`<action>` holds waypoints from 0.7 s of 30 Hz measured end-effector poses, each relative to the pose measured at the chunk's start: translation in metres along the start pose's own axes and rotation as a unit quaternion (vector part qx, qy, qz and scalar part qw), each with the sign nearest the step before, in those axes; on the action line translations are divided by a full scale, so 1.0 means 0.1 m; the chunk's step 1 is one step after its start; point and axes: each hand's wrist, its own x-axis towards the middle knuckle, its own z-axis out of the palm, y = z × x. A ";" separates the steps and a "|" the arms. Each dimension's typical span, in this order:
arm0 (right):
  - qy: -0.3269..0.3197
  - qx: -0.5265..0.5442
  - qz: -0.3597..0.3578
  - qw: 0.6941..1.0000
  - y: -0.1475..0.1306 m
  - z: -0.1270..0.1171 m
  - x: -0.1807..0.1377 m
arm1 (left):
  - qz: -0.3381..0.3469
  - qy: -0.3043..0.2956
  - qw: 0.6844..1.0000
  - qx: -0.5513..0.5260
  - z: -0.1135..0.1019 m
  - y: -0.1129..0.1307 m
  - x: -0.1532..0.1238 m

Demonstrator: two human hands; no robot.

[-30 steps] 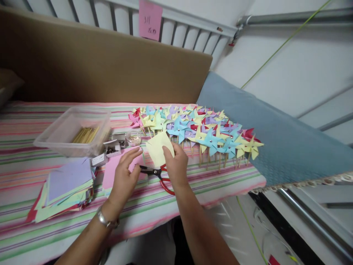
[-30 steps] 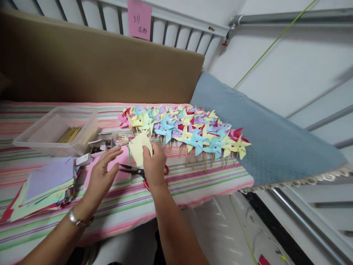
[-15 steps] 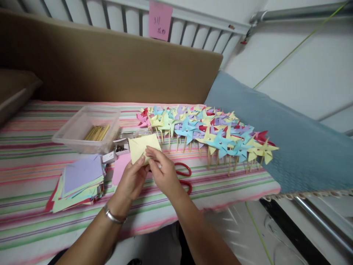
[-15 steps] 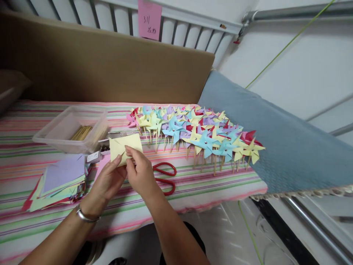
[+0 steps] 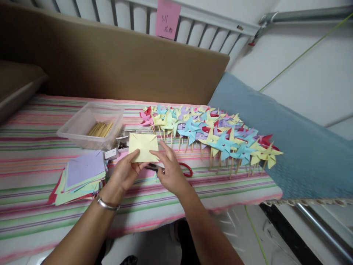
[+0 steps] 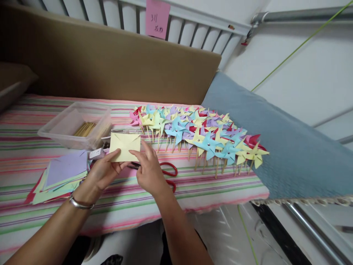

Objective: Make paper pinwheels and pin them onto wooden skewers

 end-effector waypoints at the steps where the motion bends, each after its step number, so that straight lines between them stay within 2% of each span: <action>1: -0.001 -0.009 -0.002 1.000 0.02 0.03 -0.01 | -0.011 -0.004 1.000 0.007 -0.01 0.02 0.00; 6: 0.063 -0.008 -0.007 0.998 0.07 0.11 -0.02 | -0.047 -0.038 0.998 0.005 0.00 0.07 -0.01; 11: 0.089 -0.023 -0.026 0.995 0.06 0.14 -0.02 | -0.054 -0.063 0.996 -0.022 0.04 0.06 -0.06; 16: 0.085 -0.044 -0.050 0.994 0.05 0.19 -0.02 | -0.044 -0.037 0.998 -0.001 0.01 0.03 -0.04; 21: 0.037 -0.055 -0.090 0.994 -0.01 0.30 -0.04 | -0.038 0.010 0.999 -0.002 0.00 -0.02 -0.01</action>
